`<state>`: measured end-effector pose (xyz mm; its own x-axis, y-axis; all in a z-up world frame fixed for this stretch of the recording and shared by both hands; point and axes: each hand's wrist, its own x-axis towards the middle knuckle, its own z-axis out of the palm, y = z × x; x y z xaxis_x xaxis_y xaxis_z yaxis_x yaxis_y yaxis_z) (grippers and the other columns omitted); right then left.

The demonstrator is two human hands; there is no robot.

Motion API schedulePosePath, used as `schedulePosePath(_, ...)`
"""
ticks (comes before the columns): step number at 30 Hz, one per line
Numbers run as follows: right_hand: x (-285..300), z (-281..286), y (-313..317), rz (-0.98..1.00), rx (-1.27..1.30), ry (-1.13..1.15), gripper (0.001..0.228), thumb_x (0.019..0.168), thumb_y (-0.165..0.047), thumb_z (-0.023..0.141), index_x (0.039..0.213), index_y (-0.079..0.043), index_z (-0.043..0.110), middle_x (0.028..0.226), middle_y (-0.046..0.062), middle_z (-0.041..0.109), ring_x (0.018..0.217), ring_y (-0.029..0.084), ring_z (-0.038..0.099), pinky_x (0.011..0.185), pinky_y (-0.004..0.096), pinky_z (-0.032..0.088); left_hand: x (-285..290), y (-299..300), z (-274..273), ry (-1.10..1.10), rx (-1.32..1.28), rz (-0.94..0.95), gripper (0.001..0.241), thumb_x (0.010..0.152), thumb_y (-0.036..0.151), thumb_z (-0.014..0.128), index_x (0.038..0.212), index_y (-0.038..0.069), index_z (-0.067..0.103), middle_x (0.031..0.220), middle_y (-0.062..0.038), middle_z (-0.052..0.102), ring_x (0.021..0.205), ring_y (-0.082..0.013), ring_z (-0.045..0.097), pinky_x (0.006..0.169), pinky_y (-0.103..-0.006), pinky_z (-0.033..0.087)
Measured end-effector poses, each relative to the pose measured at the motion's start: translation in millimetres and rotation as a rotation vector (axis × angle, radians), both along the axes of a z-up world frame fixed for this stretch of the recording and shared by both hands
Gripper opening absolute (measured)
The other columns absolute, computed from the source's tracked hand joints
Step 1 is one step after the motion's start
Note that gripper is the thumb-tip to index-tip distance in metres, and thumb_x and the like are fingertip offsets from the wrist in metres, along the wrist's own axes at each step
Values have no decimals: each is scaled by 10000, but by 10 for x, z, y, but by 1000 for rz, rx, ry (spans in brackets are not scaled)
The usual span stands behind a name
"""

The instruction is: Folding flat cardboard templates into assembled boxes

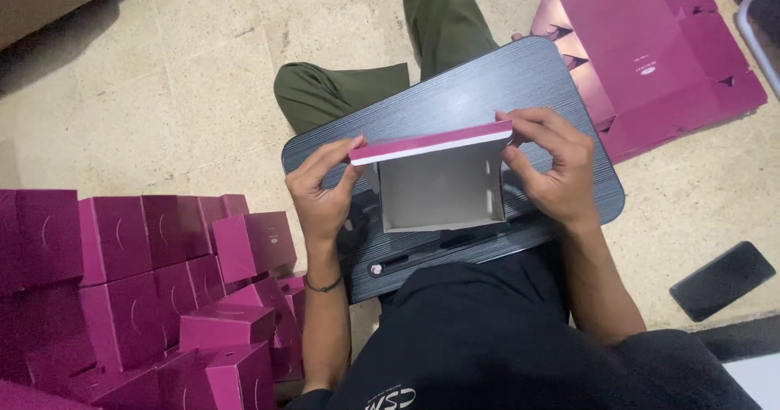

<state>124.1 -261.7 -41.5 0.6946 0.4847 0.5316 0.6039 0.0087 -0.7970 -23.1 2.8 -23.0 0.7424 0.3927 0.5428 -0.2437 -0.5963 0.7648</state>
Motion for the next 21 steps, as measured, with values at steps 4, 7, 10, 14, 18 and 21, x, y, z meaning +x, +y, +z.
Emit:
schedulePosePath(4, 23, 0, -41, -3, -28, -33, 285, 988, -135, 721, 1211, 41, 740, 1081, 224, 722, 884, 334, 703, 763, 438, 569, -20, 11, -62, -1, 38, -33, 202, 915, 198, 794, 1070, 69, 790, 967, -142, 782, 874, -308, 755, 768, -419, 590)
schedulePosePath(7, 53, 20, -42, 0, -22, -31, 271, 978, -132, 721, 1194, 30, 743, 1081, 213, 733, 884, 334, 713, 780, 431, 572, -13, 6, -83, 3, 41, -27, 203, 916, 220, 790, 1055, 73, 793, 975, -140, 786, 890, -312, 756, 786, -421, 588)
schedulePosePath(10, 62, 5, -75, 26, -24, -7, 267, 978, -131, 714, 1196, 20, 743, 1091, 205, 737, 893, 325, 712, 801, 426, 569, -17, -15, -113, 9, 23, -21, 218, 917, 248, 788, 1049, 76, 795, 976, -138, 787, 902, -300, 758, 804, -413, 585)
schedulePosePath(14, 68, -10, -104, 69, -52, -13, 264, 993, -126, 685, 1204, 29, 722, 1124, 230, 724, 904, 366, 708, 785, 450, 564, -34, 40, -144, 1, 10, -57, 230, 935, 250, 766, 1047, 51, 786, 967, -184, 777, 910, -350, 754, 801, -458, 583)
schedulePosePath(18, 60, 12, -106, 75, -13, -2, 271, 967, -102, 716, 1204, 28, 725, 1121, 219, 727, 910, 358, 714, 783, 435, 581, -22, 7, -146, -5, 25, -53, 223, 920, 232, 782, 1041, 44, 789, 968, -174, 781, 918, -338, 759, 820, -441, 581)
schedulePosePath(21, 59, -2, -113, 103, -24, 7, 328, 917, -120, 774, 1204, 32, 725, 1133, 217, 727, 913, 342, 715, 786, 426, 591, -69, -3, -170, -17, 29, -52, 211, 896, 220, 803, 1004, 39, 793, 960, -171, 783, 926, -350, 762, 828, -443, 588)
